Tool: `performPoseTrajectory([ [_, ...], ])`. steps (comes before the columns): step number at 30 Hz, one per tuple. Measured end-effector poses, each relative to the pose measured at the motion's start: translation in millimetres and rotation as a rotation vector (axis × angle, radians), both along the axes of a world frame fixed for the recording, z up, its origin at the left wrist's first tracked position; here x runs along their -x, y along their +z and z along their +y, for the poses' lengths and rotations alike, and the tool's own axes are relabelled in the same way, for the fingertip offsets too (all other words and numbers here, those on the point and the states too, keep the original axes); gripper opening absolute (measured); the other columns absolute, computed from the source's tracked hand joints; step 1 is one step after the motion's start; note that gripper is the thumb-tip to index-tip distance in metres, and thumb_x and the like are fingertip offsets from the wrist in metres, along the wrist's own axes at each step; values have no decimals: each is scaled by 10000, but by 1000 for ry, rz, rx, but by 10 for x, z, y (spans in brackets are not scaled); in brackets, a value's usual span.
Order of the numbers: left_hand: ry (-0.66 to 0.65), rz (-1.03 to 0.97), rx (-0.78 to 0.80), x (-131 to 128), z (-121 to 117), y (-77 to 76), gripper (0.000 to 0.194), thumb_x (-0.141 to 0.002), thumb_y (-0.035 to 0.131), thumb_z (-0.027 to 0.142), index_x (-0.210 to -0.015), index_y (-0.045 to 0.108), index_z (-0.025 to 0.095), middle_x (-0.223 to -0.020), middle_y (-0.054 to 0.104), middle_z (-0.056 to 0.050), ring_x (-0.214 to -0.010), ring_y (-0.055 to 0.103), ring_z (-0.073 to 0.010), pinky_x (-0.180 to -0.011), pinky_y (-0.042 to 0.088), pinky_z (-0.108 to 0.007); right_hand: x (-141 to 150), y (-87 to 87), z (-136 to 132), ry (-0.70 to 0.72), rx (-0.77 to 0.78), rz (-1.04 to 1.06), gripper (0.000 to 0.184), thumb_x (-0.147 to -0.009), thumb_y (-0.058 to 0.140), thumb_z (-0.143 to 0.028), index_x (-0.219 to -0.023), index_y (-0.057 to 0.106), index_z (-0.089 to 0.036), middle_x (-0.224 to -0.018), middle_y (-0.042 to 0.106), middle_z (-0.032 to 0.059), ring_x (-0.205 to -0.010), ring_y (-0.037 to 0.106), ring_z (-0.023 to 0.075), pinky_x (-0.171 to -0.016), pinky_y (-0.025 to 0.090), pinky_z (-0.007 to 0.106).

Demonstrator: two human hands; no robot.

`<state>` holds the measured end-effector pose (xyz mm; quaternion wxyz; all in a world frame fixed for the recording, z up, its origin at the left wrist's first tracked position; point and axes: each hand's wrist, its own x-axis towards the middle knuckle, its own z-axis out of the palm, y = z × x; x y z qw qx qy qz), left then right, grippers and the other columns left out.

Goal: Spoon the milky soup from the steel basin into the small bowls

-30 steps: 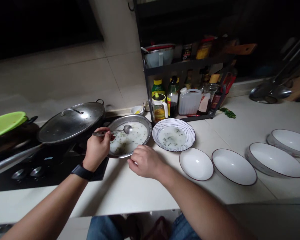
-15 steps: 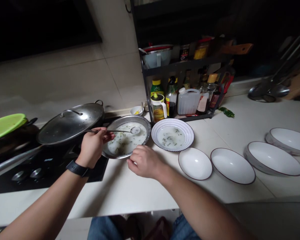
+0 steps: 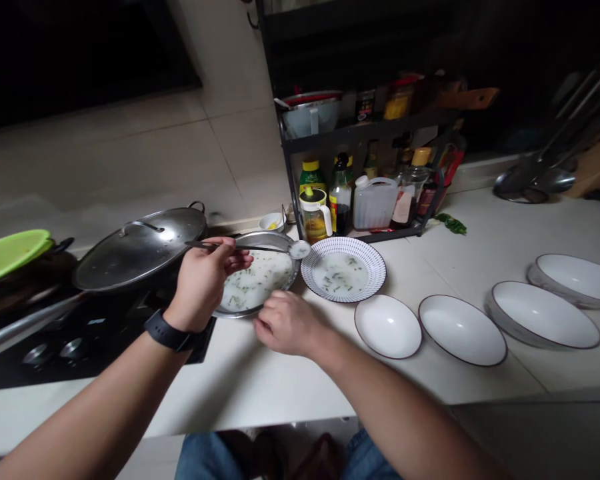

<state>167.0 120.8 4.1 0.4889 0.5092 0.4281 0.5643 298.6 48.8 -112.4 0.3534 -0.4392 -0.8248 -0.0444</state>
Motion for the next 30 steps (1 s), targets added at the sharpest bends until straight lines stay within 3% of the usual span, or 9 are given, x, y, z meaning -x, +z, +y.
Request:
performPoseTrajectory([
  [7, -116, 54, 25, -358, -85, -141, 226, -772, 757, 288, -877, 608, 154, -685, 701, -33, -647, 738, -214, -678, 640, -368, 7, 40, -11, 0, 46, -3, 195, -889, 680, -284, -782, 798, -171, -794, 767, 76, -805, 646, 230, -751, 474, 363],
  [11, -174, 226, -61, -460, -167, -185, 253, -828, 738, 349, -944, 613, 163, -712, 712, -34, -652, 739, -223, -661, 617, -351, -7, 84, -11, 27, 56, -24, 222, -902, 654, -292, -791, 798, -164, -789, 772, 84, -786, 663, 236, -759, 498, 370],
  [14, -202, 436, -241, -458, -249, -202, 239, -896, 689, 383, -1008, 640, 177, -737, 733, -42, -681, 746, -233, -636, 582, -324, -8, 93, -15, 18, 78, -37, 220, -910, 633, -292, -867, 800, -155, -827, 784, 93, -790, 683, 245, -736, 509, 371],
  [17, -261, 653, -514, -415, -327, -222, 171, -960, 621, 324, -1063, 673, 198, -881, 774, -67, -805, 757, -227, -736, 582, -324, 5, 88, -20, -39, 118, -25, 253, -877, 660, -297, -1025, 787, -137, -922, 798, 113, -826, 701, 275, -735, 529, 385],
  [20, -407, 797, -773, -368, -380, -239, 177, -986, 559, 233, -1099, 690, 196, -1017, 781, -97, -926, 744, -220, -841, 574, -330, 23, 94, -16, -41, 93, -9, 437, -882, 669, -302, -1269, 703, -103, -1153, 778, 158, -1013, 698, 316, -858, 549, 413],
  [22, -504, 826, -857, -343, -398, -244, 197, -987, 534, 199, -1099, 695, 194, -1021, 778, -104, -939, 737, -217, -844, 573, -329, 30, 102, -8, -6, 58, -14, 508, -901, 656, -287, -1373, 638, -99, -1290, 734, 174, -1127, 667, 323, -936, 535, 416],
  [25, -490, 790, -824, -306, -394, -245, 187, -984, 558, 211, -1104, 701, 202, -1026, 778, -101, -947, 744, -219, -853, 578, -329, 24, 106, 0, -24, 92, -17, 469, -876, 672, -277, -1311, 679, -102, -1218, 761, 163, -1059, 685, 313, -888, 541, 406],
  [28, -320, 660, -640, -245, -339, -233, 198, -988, 607, 308, -1126, 689, 193, -992, 780, -96, -906, 764, -227, -828, 591, -327, 6, 92, 0, -24, 127, -33, 244, -871, 664, -273, -1030, 781, -130, -951, 798, 114, -874, 697, 274, -779, 529, 384],
  [30, -182, 531, -493, -178, -268, -218, 254, -973, 639, 386, -1114, 670, 178, -903, 772, -80, -831, 770, -229, -770, 602, -323, -4, 74, -3, 5, 103, -32, 187, -893, 649, -280, -860, 788, -159, -852, 784, 88, -814, 676, 250, -754, 510, 377],
])
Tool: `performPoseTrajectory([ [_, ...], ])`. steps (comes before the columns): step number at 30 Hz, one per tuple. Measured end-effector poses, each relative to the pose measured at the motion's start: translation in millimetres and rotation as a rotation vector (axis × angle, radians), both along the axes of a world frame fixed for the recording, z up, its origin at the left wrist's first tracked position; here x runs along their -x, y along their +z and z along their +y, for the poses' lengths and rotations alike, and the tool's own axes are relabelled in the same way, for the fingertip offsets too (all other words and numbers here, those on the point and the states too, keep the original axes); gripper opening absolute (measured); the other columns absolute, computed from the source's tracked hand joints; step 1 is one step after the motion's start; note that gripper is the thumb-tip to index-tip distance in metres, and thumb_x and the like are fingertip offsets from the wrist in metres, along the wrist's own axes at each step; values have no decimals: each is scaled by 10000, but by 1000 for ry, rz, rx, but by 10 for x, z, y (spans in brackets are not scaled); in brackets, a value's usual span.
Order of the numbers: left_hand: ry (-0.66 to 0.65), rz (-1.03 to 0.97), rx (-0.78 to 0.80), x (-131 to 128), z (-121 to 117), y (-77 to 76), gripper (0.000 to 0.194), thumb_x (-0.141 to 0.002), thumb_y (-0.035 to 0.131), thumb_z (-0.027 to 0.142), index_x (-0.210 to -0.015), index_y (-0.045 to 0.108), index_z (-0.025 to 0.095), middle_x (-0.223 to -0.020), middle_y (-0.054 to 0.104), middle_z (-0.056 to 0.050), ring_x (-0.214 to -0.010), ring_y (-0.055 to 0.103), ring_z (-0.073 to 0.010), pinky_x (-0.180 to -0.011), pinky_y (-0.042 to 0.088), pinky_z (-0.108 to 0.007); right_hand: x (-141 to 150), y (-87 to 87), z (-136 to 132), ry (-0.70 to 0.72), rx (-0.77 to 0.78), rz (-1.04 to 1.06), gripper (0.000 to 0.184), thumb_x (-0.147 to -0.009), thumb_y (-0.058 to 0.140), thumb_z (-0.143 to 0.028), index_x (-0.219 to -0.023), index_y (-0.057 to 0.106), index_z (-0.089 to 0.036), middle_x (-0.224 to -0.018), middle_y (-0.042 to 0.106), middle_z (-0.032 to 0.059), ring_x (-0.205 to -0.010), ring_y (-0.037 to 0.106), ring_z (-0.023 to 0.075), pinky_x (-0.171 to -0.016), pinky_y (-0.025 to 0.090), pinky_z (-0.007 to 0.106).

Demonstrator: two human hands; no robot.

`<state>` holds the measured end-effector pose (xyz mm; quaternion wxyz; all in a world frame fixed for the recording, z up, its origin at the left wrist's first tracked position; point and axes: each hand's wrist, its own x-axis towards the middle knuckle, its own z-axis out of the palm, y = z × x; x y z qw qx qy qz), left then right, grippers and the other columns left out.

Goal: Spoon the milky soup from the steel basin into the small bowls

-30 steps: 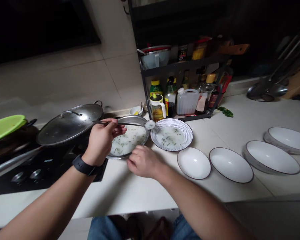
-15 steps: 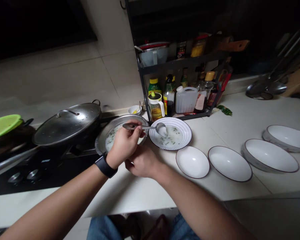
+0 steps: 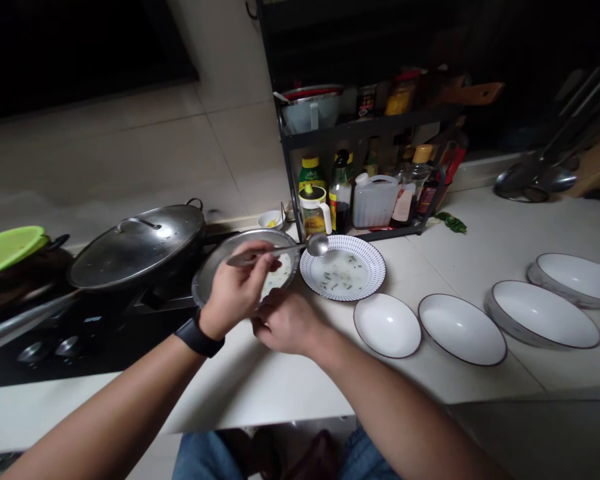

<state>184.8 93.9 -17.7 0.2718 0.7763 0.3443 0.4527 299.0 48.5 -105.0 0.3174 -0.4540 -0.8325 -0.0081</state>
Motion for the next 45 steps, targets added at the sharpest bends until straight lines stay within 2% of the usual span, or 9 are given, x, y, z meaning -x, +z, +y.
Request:
performPoseTrajectory([
  [5, 220, -301, 194, 306, 269, -26, 280, -871, 716, 412, -1011, 634, 184, -780, 735, -37, -693, 747, -221, -705, 620, -335, -7, -49, -7, 5, -79, 38, 267, -929, 639, -295, -711, 744, -182, -720, 703, 54, -766, 598, 210, -683, 451, 353],
  [7, 284, -300, 219, 463, 363, -83, 250, -855, 713, 393, -986, 638, 193, -739, 718, -27, -654, 735, -221, -689, 617, -340, -6, -65, -6, 2, -94, 40, 279, -933, 637, -294, -694, 731, -184, -698, 674, 41, -752, 575, 200, -665, 431, 346],
  [11, 402, -128, 180, 693, 418, -207, 228, -853, 710, 380, -989, 670, 201, -705, 726, -32, -678, 741, -230, -680, 580, -302, -8, -79, -1, 3, -91, 41, 292, -942, 632, -294, -684, 714, -185, -688, 648, 35, -738, 553, 191, -673, 420, 341],
  [17, 386, -35, 203, 708, 342, -324, 240, -836, 715, 375, -978, 677, 185, -736, 753, -57, -692, 754, -237, -622, 556, -277, -14, -77, -4, 15, -79, 44, 305, -952, 623, -291, -679, 709, -184, -687, 643, 35, -735, 549, 192, -680, 424, 344],
  [22, 362, -262, 401, 663, 395, -345, 249, -776, 729, 353, -922, 637, 172, -716, 719, -45, -637, 744, -237, -628, 616, -331, -14, -74, 3, 24, -71, 53, 295, -948, 630, -284, -678, 702, -187, -683, 635, 35, -728, 545, 191, -689, 430, 343],
  [26, 380, -418, 498, 673, 452, -279, 218, -728, 730, 290, -866, 608, 174, -684, 699, -35, -598, 726, -222, -655, 643, -368, -16, -70, 6, 30, -81, 60, 293, -944, 635, -279, -672, 694, -188, -673, 625, 32, -722, 540, 187, -689, 429, 337],
  [36, 374, -479, 494, 683, 442, 31, 162, -714, 729, 225, -836, 638, 169, -685, 708, -49, -642, 740, -235, -661, 643, -363, -7, -88, 3, 9, -92, 47, 298, -946, 627, -293, -678, 702, -188, -676, 622, 34, -734, 538, 189, -668, 411, 336],
  [41, 312, -477, 479, 547, 381, 226, 121, -738, 742, 213, -810, 652, 179, -706, 724, -62, -662, 735, -233, -686, 646, -391, -8, -82, 2, 2, -81, 41, 279, -934, 638, -287, -684, 716, -190, -682, 635, 35, -748, 546, 194, -663, 415, 338],
  [45, 253, -470, 487, 346, 323, 302, 161, -742, 735, 223, -836, 624, 156, -687, 713, -58, -646, 732, -218, -679, 639, -367, -9, -56, -6, -2, -87, 32, 264, -927, 648, -290, -701, 738, -186, -689, 663, 41, -758, 560, 198, -671, 425, 341],
])
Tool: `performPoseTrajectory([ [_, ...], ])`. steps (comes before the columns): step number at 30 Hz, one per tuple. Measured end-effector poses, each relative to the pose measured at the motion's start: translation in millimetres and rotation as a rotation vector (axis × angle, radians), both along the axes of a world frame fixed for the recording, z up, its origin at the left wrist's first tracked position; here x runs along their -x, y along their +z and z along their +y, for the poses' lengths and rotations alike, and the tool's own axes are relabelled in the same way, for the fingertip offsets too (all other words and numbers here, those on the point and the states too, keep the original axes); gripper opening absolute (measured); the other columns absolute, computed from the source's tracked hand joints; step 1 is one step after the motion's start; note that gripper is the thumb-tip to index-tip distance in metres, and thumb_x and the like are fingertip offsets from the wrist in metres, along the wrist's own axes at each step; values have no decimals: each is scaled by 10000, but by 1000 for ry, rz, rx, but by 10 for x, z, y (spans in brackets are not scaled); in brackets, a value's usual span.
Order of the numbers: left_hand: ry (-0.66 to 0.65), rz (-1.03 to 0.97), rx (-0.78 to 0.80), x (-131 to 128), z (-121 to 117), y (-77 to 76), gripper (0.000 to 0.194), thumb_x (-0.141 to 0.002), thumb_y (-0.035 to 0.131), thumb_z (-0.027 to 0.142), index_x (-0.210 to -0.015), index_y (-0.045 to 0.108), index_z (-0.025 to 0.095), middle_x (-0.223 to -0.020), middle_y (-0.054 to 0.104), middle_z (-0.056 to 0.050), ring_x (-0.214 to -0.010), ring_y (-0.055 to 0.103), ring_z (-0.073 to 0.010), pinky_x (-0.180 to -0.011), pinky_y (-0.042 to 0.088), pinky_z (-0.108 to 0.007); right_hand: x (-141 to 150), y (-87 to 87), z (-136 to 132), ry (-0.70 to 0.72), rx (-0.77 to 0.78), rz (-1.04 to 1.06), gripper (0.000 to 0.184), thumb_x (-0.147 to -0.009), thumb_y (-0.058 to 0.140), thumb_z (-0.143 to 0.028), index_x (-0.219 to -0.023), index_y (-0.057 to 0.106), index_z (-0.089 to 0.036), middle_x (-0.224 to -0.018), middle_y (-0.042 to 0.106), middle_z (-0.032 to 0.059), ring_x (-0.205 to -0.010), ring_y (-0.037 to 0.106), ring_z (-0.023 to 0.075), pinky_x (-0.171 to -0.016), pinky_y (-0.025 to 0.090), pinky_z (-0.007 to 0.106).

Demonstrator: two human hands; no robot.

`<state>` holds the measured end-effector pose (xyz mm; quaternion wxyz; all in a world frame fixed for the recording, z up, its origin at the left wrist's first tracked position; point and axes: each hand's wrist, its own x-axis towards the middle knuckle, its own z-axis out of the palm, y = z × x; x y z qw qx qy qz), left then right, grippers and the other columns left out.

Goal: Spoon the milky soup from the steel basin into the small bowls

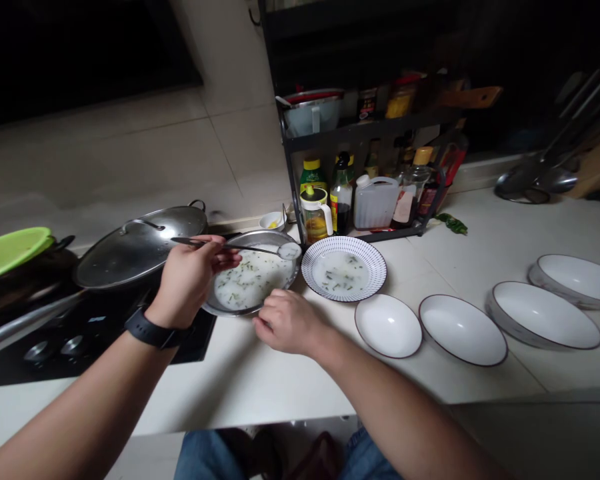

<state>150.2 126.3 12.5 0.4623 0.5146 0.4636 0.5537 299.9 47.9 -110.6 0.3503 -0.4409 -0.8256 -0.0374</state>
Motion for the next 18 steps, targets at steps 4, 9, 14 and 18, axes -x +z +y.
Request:
performPoseTrajectory([
  [4, -83, -15, 20, -223, -52, -32, 214, -723, 748, 233, -866, 614, 147, -691, 688, -34, -653, 737, -221, -678, 639, -373, 5, 18, -4, -2, 10, -9, 259, -925, 643, -293, -720, 758, -184, -707, 701, 46, -751, 591, 209, -677, 442, 356],
  [9, -178, 56, 59, -463, -127, -142, 249, -758, 759, 301, -881, 604, 150, -681, 683, -27, -628, 723, -202, -667, 624, -349, 12, 35, 3, -12, 36, -22, 221, -899, 660, -301, -790, 804, -174, -786, 763, 57, -809, 658, 233, -741, 484, 367],
  [14, -280, 307, -134, -537, -227, -223, 269, -873, 694, 402, -972, 618, 163, -734, 713, -43, -669, 732, -219, -659, 601, -342, 7, 73, -1, 4, 68, -57, 255, -919, 633, -320, -814, 811, -170, -800, 778, 73, -817, 684, 244, -759, 506, 363],
  [18, -446, 666, -590, -470, -337, -248, 166, -974, 579, 298, -1037, 677, 180, -896, 760, -82, -815, 744, -217, -730, 586, -330, 15, 78, 2, -25, 102, -67, 254, -895, 637, -307, -978, 806, -136, -915, 800, 112, -856, 706, 272, -760, 525, 377],
])
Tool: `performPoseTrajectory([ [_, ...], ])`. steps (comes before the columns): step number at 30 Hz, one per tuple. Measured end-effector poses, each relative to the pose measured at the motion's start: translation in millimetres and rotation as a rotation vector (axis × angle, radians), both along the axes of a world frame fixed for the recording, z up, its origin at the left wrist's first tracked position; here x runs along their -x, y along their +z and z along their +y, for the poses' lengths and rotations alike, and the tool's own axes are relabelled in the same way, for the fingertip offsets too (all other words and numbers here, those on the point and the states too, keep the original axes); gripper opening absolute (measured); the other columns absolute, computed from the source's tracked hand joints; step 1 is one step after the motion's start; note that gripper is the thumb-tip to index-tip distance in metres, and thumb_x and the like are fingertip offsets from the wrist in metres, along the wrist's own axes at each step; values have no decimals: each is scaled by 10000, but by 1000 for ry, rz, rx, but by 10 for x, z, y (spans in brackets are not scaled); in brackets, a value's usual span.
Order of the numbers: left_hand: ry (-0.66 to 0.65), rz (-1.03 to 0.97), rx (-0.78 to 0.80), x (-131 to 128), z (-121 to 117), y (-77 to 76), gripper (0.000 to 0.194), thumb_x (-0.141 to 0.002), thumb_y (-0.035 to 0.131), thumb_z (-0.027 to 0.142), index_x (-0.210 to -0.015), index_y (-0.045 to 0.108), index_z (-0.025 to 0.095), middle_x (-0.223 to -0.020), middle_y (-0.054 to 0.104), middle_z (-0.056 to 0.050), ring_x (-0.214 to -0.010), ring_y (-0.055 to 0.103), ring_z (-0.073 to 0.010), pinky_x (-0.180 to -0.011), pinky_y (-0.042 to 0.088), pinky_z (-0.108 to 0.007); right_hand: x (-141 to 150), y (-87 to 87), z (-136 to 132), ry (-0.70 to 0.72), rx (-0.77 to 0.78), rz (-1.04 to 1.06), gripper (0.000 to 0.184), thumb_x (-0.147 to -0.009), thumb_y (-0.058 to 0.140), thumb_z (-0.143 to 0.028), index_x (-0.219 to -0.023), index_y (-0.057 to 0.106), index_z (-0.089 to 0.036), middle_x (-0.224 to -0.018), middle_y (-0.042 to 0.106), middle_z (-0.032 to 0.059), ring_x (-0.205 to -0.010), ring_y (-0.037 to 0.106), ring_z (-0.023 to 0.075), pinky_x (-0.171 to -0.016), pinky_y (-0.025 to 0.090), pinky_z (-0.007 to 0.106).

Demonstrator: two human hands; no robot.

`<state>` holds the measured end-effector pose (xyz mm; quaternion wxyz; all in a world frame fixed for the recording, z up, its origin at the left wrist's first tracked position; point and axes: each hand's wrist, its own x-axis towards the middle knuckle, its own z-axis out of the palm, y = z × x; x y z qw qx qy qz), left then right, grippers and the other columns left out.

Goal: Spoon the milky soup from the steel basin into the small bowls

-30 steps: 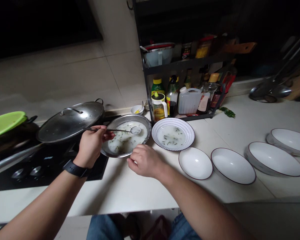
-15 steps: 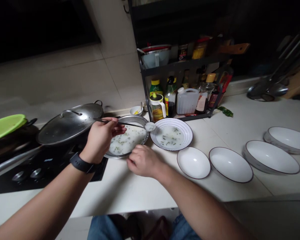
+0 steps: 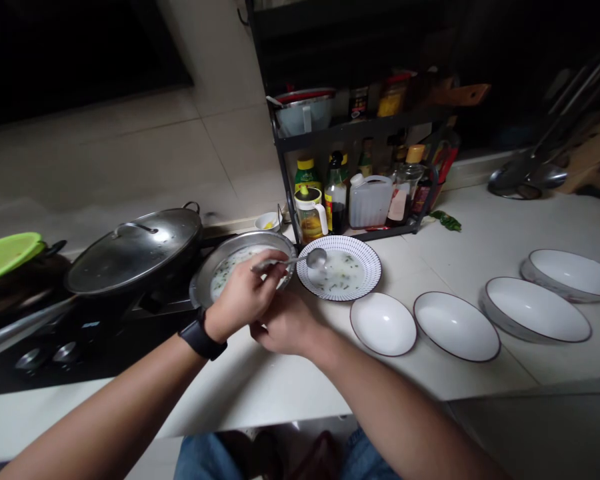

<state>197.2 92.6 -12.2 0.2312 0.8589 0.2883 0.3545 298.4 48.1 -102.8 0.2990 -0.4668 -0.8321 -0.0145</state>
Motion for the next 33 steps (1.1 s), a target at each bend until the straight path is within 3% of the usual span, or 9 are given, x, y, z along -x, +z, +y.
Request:
performPoseTrajectory([
  [3, -202, 130, -265, 75, -74, -27, 184, -979, 530, 180, -1053, 698, 189, -981, 777, -97, -902, 742, -213, -801, 583, -327, 6, 10, 0, -42, 23, 7, 339, -866, 666, -320, -1117, 775, -121, -1025, 800, 138, -876, 708, 289, -760, 532, 393],
  [5, -184, 110, -307, 136, -103, -48, 183, -978, 543, 172, -1074, 698, 189, -999, 783, -99, -913, 752, -213, -813, 586, -320, 5, 18, -3, -28, 26, 3, 314, -883, 651, -312, -1108, 775, -130, -1004, 800, 129, -875, 706, 281, -754, 527, 386],
  [8, 73, -62, -180, 263, -77, -62, 169, -980, 607, 254, -1114, 685, 188, -1002, 787, -88, -888, 774, -211, -783, 595, -297, -4, 9, -7, 23, 5, 1, 217, -907, 635, -299, -918, 793, -152, -874, 791, 95, -834, 687, 254, -761, 512, 371],
  [12, 421, -314, 35, 533, 117, -84, 261, -960, 645, 408, -1086, 662, 181, -820, 763, -43, -760, 775, -216, -694, 600, -289, -9, -51, -5, 30, -72, 47, 258, -927, 637, -312, -754, 767, -172, -766, 738, 66, -796, 633, 222, -728, 476, 358],
  [17, 611, -293, 136, 861, 351, -235, 318, -905, 652, 486, -1014, 664, 187, -765, 753, -45, -707, 766, -239, -666, 601, -317, -5, -111, 5, 36, -103, 71, 294, -940, 629, -299, -689, 728, -181, -698, 668, 39, -748, 566, 193, -683, 437, 343],
  [26, 614, -190, 229, 784, 284, -342, 277, -863, 630, 435, -961, 653, 177, -727, 750, -63, -703, 765, -251, -628, 590, -310, -15, -102, 1, 47, -109, 88, 304, -947, 630, -291, -676, 708, -179, -689, 652, 38, -728, 548, 189, -687, 415, 341],
  [33, 565, -566, 506, 842, 479, -381, 236, -767, 718, 333, -913, 608, 183, -694, 703, -20, -630, 740, -221, -683, 644, -364, -10, -108, 4, 50, -130, 92, 307, -946, 627, -285, -666, 699, -183, -669, 639, 33, -713, 531, 184, -668, 401, 341],
])
